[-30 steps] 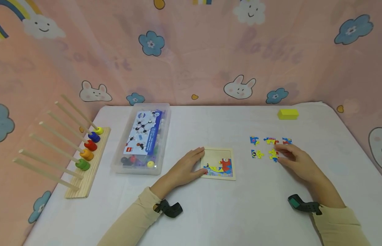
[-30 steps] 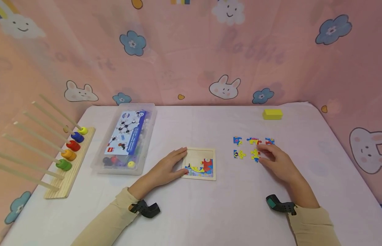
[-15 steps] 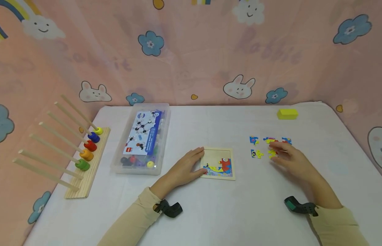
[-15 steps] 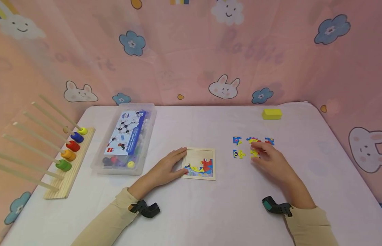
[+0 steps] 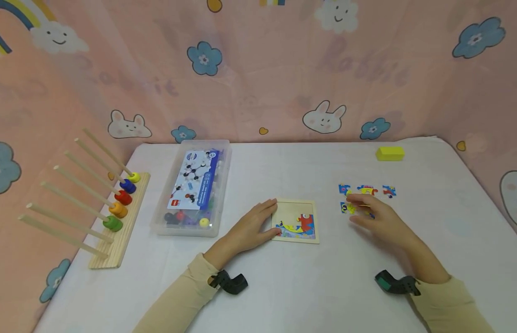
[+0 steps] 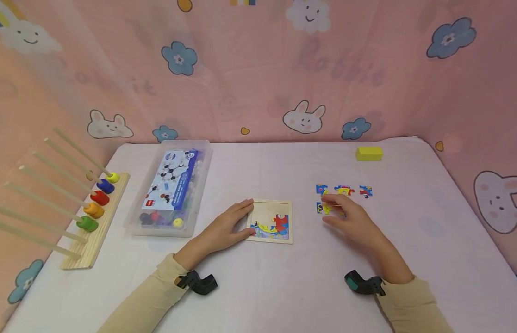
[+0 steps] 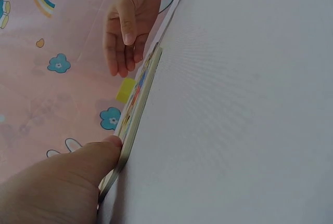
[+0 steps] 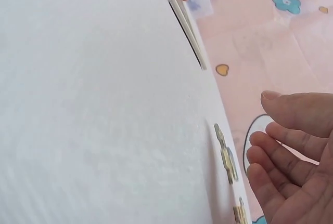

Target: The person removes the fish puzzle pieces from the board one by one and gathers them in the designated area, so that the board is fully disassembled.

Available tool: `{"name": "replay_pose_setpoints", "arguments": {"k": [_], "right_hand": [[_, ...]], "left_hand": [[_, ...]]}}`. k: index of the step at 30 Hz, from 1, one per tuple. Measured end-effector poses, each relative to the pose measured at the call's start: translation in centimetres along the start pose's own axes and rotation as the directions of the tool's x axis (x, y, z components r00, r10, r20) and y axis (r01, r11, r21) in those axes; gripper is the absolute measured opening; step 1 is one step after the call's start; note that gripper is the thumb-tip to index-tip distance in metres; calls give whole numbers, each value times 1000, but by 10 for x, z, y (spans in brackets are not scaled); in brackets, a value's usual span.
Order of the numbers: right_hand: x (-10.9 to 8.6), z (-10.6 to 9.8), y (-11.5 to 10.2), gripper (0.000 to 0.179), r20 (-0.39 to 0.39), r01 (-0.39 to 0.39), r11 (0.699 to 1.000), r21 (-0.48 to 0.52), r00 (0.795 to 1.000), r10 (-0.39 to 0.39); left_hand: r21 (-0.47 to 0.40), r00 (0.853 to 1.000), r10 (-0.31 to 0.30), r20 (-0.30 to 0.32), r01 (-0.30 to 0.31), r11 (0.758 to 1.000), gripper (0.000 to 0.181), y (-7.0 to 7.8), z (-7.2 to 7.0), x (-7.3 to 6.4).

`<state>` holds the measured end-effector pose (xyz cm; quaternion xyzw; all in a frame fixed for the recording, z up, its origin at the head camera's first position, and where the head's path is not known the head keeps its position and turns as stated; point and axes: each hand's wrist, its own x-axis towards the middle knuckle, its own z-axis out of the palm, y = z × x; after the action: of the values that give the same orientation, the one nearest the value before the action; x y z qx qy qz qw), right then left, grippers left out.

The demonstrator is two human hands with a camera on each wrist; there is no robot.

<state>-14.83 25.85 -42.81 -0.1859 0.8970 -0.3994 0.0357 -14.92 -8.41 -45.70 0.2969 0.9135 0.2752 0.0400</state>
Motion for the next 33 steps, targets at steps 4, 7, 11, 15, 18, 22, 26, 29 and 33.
{"name": "replay_pose_setpoints", "arguments": {"k": [4, 7, 11, 15, 18, 22, 26, 29, 33], "right_hand": [[5, 8, -6, 50, 41, -2, 999, 36, 999, 0], [9, 15, -11, 50, 78, -13, 999, 41, 997, 9], [14, 27, -20, 50, 113, -9, 1000, 23, 994, 7], [20, 39, -29, 50, 137, 20, 1000, 9, 990, -21], [23, 46, -35, 50, 154, 39, 999, 16, 987, -41], [27, 54, -42, 49, 169, 47, 998, 31, 984, -52], [30, 60, -45, 48, 170, 53, 999, 12, 984, -54], [31, 64, -44, 47, 165, 63, 998, -12, 984, -60], [31, 68, -42, 47, 160, 89, 995, -48, 984, -81]], "left_hand": [[0, 1000, -7, 3, 7, 1000, 69, 1, -1, 0], [6, 1000, -9, 6, 9, 1000, 69, 1, -1, 0], [10, 1000, -6, 7, 6, 1000, 69, 1, -1, 0], [10, 1000, -5, 7, 4, 1000, 69, 1, -1, 0], [6, 1000, -2, 7, 2, 1000, 69, 0, -1, 0], [1, 1000, 3, 3, -3, 1000, 69, 0, -1, 0], [-2, 1000, 3, 3, -3, 1000, 68, -1, 0, 0], [-5, 1000, 7, 2, -7, 1000, 69, -1, -1, 0], [-7, 1000, 10, -2, -10, 1000, 69, -1, -1, 0]]}}
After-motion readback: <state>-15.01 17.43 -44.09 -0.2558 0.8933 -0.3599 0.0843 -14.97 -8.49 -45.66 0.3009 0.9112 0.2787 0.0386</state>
